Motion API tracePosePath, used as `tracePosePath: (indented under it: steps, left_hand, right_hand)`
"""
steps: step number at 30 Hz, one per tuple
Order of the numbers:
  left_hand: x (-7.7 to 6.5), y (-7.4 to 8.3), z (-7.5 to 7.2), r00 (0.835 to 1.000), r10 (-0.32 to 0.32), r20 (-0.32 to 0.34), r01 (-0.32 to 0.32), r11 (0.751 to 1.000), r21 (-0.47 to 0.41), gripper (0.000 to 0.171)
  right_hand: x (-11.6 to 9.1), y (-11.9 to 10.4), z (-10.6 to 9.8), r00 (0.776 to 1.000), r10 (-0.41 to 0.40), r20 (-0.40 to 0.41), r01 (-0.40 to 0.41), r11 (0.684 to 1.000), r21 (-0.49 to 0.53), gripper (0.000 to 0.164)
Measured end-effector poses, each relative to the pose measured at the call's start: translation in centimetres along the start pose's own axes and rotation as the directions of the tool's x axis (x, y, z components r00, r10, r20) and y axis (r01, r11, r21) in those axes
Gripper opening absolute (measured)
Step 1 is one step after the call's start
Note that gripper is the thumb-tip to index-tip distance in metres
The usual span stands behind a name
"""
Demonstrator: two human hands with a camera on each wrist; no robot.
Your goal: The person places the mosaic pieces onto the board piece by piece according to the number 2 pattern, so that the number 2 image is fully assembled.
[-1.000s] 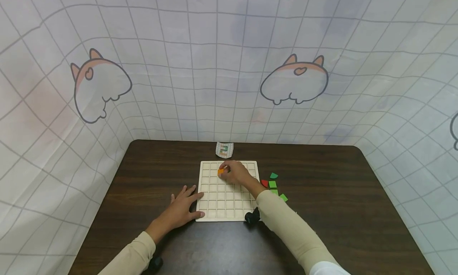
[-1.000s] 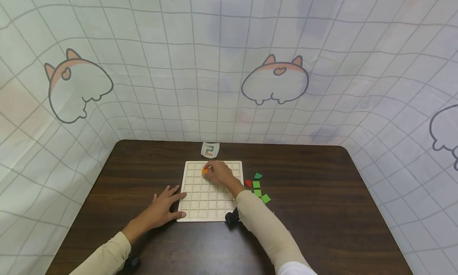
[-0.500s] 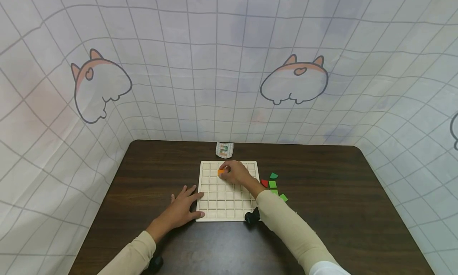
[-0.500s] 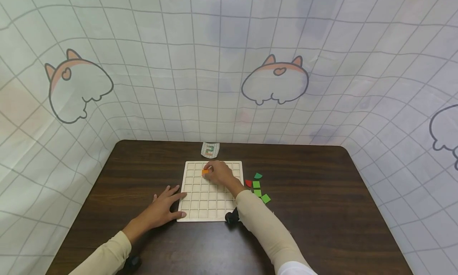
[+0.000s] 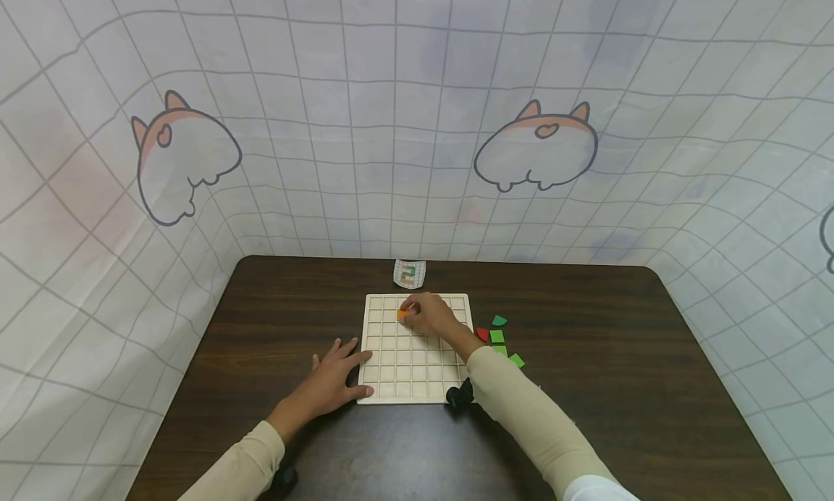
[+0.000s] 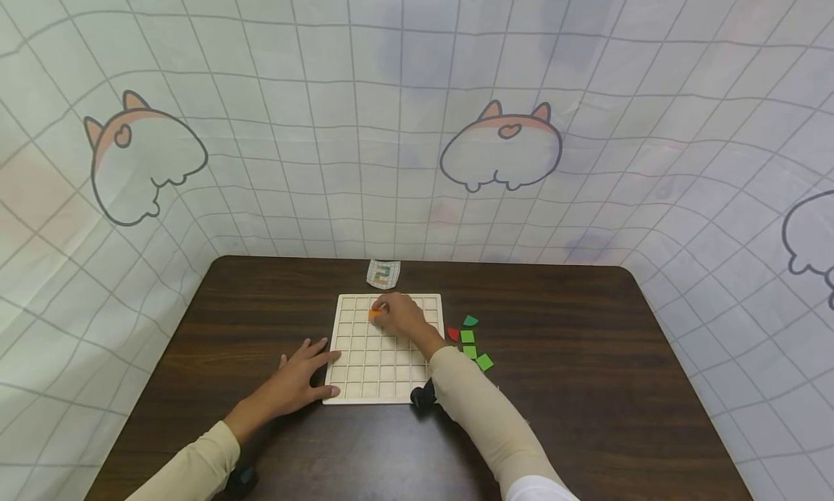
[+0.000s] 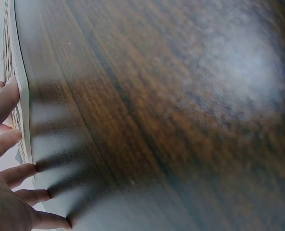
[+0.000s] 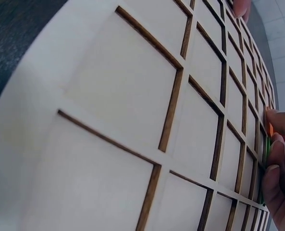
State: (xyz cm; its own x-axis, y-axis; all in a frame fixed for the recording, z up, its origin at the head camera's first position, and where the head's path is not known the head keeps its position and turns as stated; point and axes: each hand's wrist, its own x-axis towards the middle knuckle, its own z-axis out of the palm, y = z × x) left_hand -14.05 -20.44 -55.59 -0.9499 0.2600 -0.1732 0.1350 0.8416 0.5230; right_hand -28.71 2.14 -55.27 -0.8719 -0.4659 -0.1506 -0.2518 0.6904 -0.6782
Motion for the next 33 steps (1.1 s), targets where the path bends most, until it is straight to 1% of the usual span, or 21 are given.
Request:
tracePosePath:
  steps: [13, 16, 19, 23, 28, 33]
  left_hand:
    - [0.1, 0.0, 0.0, 1.0, 0.003, 0.0, -0.003, 1.0, 0.001, 0.068]
    - [0.1, 0.0, 0.1, 1.0, -0.001, 0.0, 0.001, 1.0, 0.007, 0.068]
    - [0.0, 0.1, 0.1, 1.0, -0.005, 0.0, 0.005, 1.0, 0.012, 0.068]
    - [0.0, 0.2, 0.2, 1.0, -0.004, -0.001, 0.004, 1.0, 0.007, 0.068]
    - [-0.2, 0.4, 0.2, 1.0, -0.014, -0.004, 0.014, 1.0, 0.0, 0.068]
    - [-0.3, 0.6, 0.0, 1.0, -0.025, -0.011, 0.025, 1.0, -0.004, 0.069]
  right_hand:
    - [0.0, 0.0, 0.1, 1.0, 0.018, -0.015, -0.018, 1.0, -0.018, 0.022]
    - [-0.1, 0.0, 0.1, 1.0, 0.018, -0.021, -0.018, 1.0, -0.009, 0.024]
    - [-0.4, 0.2, -0.1, 1.0, -0.001, -0.028, 0.002, 1.0, 0.013, 0.027]
    - [-1.4, 0.9, -1.0, 0.999, -0.031, -0.038, 0.033, 0.997, 0.066, 0.026]
    - [-2.6, 2.2, -2.6, 0.998, -0.028, -0.056, 0.035, 0.989, 0.141, 0.029]
    - [-3.9, 3.5, -4.4, 0.995, -0.057, -0.084, 0.07, 0.984, 0.163, 0.031]
